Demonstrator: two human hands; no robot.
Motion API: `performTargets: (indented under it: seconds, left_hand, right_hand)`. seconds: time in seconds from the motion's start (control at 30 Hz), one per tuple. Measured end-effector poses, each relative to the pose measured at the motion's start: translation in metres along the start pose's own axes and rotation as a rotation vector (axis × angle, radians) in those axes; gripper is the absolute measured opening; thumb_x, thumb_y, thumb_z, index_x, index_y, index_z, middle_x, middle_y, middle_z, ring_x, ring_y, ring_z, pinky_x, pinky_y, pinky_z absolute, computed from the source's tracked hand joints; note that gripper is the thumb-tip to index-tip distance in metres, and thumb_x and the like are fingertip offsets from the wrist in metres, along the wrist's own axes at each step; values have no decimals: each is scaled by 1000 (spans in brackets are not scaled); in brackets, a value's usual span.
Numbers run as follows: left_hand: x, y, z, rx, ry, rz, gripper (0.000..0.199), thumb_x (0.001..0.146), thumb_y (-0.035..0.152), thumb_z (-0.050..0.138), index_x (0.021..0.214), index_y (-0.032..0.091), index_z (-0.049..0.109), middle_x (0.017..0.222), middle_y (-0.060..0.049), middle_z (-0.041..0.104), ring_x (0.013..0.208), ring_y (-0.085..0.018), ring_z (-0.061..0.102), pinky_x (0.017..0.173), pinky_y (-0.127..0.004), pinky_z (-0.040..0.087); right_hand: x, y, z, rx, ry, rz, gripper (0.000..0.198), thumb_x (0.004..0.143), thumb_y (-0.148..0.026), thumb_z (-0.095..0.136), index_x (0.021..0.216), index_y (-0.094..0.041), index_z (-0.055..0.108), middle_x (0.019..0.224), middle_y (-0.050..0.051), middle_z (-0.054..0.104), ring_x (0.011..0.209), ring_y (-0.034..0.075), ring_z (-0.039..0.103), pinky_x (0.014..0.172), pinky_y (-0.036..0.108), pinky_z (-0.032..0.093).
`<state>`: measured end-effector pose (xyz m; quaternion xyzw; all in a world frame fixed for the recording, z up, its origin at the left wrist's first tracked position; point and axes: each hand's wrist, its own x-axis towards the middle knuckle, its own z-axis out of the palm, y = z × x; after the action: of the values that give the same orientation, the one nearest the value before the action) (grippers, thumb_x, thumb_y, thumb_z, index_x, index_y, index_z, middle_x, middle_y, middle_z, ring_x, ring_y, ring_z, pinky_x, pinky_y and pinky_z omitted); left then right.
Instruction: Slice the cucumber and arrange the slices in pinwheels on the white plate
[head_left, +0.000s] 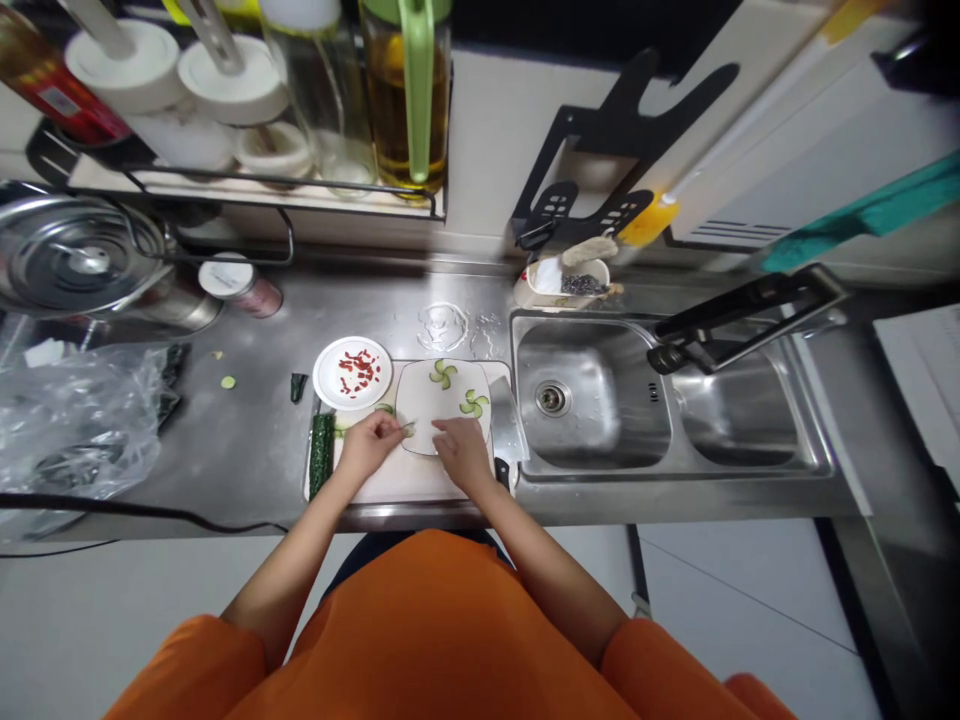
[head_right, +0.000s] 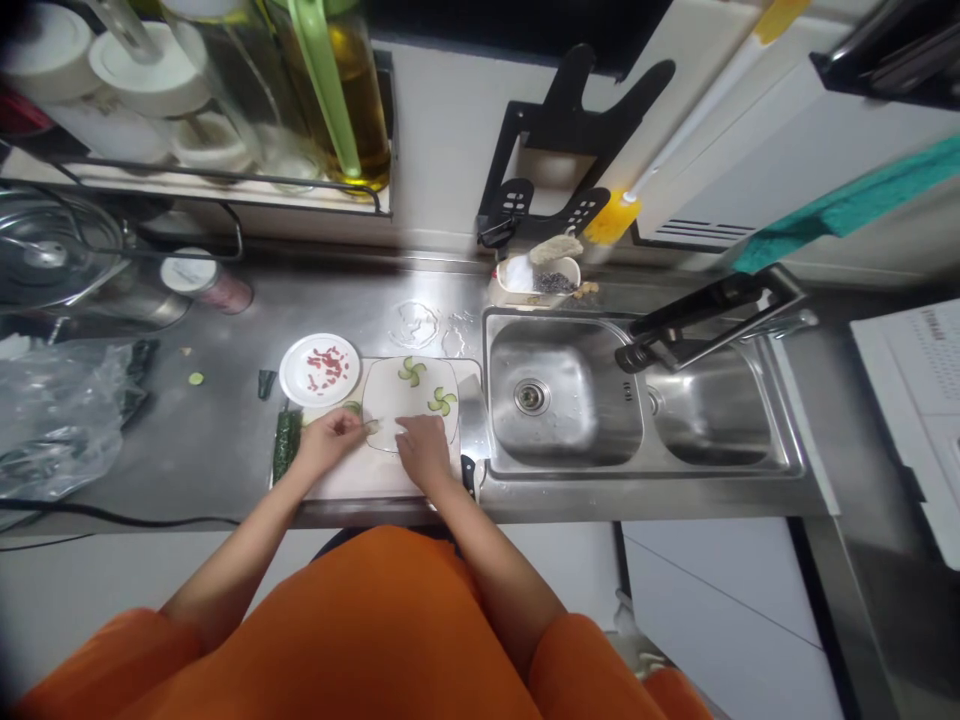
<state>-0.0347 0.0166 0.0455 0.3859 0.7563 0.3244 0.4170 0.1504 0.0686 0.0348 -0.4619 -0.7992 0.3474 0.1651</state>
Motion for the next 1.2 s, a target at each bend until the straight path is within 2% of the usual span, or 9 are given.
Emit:
performTargets:
  seconds: [0.1, 0.27, 0.33, 0.5, 0.63, 0.77, 0.87, 1.07, 1.2]
  left_hand:
    - [-1, 6, 11, -36, -126, 45, 25, 67, 42, 65, 70, 19, 58, 59, 4, 54, 55, -9, 45, 54, -21, 34]
    - [-2, 13, 23, -94, -201, 1, 29, 65, 45, 66, 74, 18, 62, 64, 2, 60, 57, -10, 48, 56, -22, 37]
    - [-3, 15, 23, -168, -264, -80, 36, 64, 49, 67, 80, 17, 64, 71, 0, 64, 61, -11, 52, 58, -22, 39]
    - [-2, 16, 24, -363, -378, -404, 53, 67, 62, 60, 89, 14, 64, 81, -7, 67, 64, -11, 57, 56, -21, 39]
    - [2, 18, 27, -433, -387, -493, 49, 63, 57, 67, 84, 13, 63, 75, -6, 66, 58, -8, 55, 51, -18, 35]
    - [10, 21, 29, -473, -364, -474, 39, 55, 40, 76, 82, 13, 64, 60, 1, 58, 54, -7, 51, 48, -18, 31]
    - [16, 21, 30, -437, -343, -433, 38, 56, 34, 74, 87, 13, 66, 58, 2, 58, 52, -7, 49, 48, -19, 33]
    - [22, 20, 34, -151, -278, -243, 22, 63, 27, 67, 80, 14, 69, 65, -1, 65, 56, -11, 54, 57, -24, 44]
    - [23, 21, 37, 99, -261, -70, 13, 69, 22, 61, 78, 16, 69, 68, -1, 66, 59, -13, 57, 60, -25, 45]
  right_hand:
    - [3, -6, 2, 74, -4, -41, 21, 85, -20, 54, 102, -20, 66, 95, 5, 68, 92, 19, 55, 88, 35, 35]
    - [1, -9, -5, 32, -47, 11, 14, 86, -23, 55, 86, -21, 68, 81, 3, 68, 85, 18, 56, 85, 32, 36]
    - [-1, -8, -10, 9, -60, 21, 14, 87, -24, 54, 86, -21, 68, 81, 3, 68, 85, 17, 56, 84, 31, 36]
    - [-3, -6, -19, -5, -57, -24, 15, 89, -24, 53, 85, -21, 68, 80, 1, 68, 80, 15, 57, 85, 30, 35]
    - [-6, -5, -22, 31, -30, -69, 15, 88, -24, 54, 84, -21, 68, 78, 1, 67, 79, 14, 56, 85, 30, 35]
    - [-8, -3, -21, 73, -4, -29, 13, 86, -24, 57, 82, -20, 68, 77, 1, 68, 79, 14, 56, 85, 30, 36]
    - [-8, -1, -18, 86, -14, 86, 13, 84, -23, 57, 81, -21, 69, 77, 1, 69, 80, 15, 57, 82, 28, 38]
    - [-6, -2, -9, 188, -65, 420, 14, 78, -22, 54, 85, -21, 67, 68, -2, 66, 65, 13, 59, 63, 23, 40]
    - [-4, -3, -4, 111, -71, 495, 12, 74, -17, 55, 84, -21, 61, 62, -4, 63, 60, 13, 57, 58, 21, 36]
